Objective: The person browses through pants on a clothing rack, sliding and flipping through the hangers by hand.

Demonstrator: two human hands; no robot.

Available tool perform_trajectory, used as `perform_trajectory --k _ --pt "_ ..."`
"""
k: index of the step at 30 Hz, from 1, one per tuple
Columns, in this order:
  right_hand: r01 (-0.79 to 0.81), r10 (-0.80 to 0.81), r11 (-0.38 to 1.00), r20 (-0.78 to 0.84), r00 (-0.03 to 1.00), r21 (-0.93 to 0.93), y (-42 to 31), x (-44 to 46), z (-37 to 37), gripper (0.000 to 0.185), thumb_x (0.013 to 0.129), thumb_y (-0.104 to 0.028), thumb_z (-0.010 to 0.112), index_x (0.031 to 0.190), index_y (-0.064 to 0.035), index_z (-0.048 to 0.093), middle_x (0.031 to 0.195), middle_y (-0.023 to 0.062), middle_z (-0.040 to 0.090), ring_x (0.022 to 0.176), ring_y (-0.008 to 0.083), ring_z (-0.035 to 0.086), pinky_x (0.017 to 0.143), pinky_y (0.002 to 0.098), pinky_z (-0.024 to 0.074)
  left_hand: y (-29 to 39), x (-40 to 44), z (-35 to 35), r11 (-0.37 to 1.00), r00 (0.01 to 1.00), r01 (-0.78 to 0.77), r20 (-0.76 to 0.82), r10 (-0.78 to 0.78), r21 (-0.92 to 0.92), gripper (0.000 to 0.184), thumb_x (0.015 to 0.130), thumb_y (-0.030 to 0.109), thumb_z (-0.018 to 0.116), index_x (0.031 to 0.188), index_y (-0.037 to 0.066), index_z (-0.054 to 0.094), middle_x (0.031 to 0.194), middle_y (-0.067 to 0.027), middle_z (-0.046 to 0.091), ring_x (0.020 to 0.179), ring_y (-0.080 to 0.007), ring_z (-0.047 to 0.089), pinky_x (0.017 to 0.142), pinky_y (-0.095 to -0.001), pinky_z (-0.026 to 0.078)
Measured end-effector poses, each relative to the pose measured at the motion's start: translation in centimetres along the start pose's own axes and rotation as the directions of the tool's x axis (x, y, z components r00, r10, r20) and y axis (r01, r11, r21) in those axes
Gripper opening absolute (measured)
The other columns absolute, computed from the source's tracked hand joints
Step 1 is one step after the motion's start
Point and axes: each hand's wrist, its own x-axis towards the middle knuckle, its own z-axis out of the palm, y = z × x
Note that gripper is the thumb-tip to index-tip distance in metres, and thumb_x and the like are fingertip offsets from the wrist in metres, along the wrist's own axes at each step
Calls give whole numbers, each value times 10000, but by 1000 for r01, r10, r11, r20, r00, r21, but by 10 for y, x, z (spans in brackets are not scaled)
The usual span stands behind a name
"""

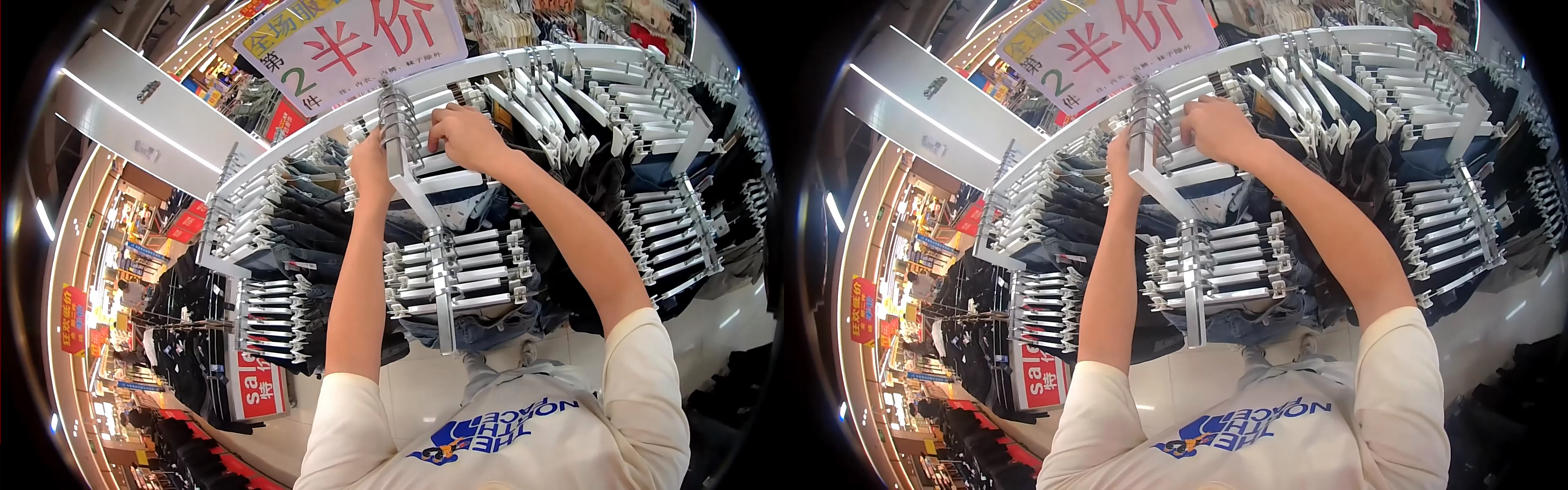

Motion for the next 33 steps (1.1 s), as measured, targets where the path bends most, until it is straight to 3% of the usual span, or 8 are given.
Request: perform_trajectory --k 1,5,7,11,13,16,26,33 --pt "4 -4 1000 -2 1000 -1 0 0 -1 189 866 -14 671 818 -121 819 1036 56 739 1154 290 680 1011 438 565 0 -1 1 999 1000 -12 11 12 49 318 976 32 652 1265 109 760 934 -231 766 879 -453 744 750 -516 578" --pt "-2 1 1000 23 1000 30 1 0 -3 202 867 -15 669 826 -125 833 1038 63 742 1155 297 684 1011 450 569 7 -1 -4 1000 1000 -13 3 13 20 308 969 44 659 1254 104 759 931 -231 766 870 -454 744 745 -517 573" --pt "10 -11 999 22 1000 38 2 1 -2 207 866 -14 667 831 -126 838 1030 64 743 1151 301 687 1006 457 572 11 -4 -8 996 999 -45 -28 43 -74 213 914 176 849 1032 18 768 866 -149 800 779 -262 777 734 -381 578" --pt "17 -18 999 16 1000 52 8 3 1 180 859 -9 658 817 -107 803 968 72 746 1077 322 709 942 466 582 3 -4 -4 992 998 -67 -9 66 -109 207 926 165 844 1018 3 754 844 -150 789 769 -264 772 724 -382 576" --pt "-40 39 993 18 999 113 6 2 -1 148 865 -6 641 856 -95 760 932 81 741 1008 340 723 888 468 577 3 -5 0 926 942 -317 -182 282 -207 203 939 163 835 1015 -1 744 812 -134 771 730 -288 752 711 -394 569" --pt "-1 1 986 1 1000 170 0 0 -9 144 871 -25 628 889 -97 751 933 96 748 1000 342 727 885 469 578 37 -15 -27 943 958 -282 -100 268 -176 241 833 40 794 1072 39 766 900 -164 777 880 -405 761 736 -469 564" --pt "83 -115 975 144 983 208 -4 -6 -13 176 896 -215 720 986 -95 810 975 110 775 1027 335 728 935 470 571 33 -21 -26 984 993 -64 88 79 -166 292 801 74 806 1089 51 763 878 -140 792 824 -367 778 755 -437 590" --pt "-43 34 983 56 998 179 -1 -5 -5 304 915 -427 818 990 -138 761 1052 51 694 1127 299 689 935 454 558 13 -15 -12 965 970 -245 31 243 92 482 861 -2 706 1340 0 646 1362 -180 629 1310 -412 558 1139 -504 415"
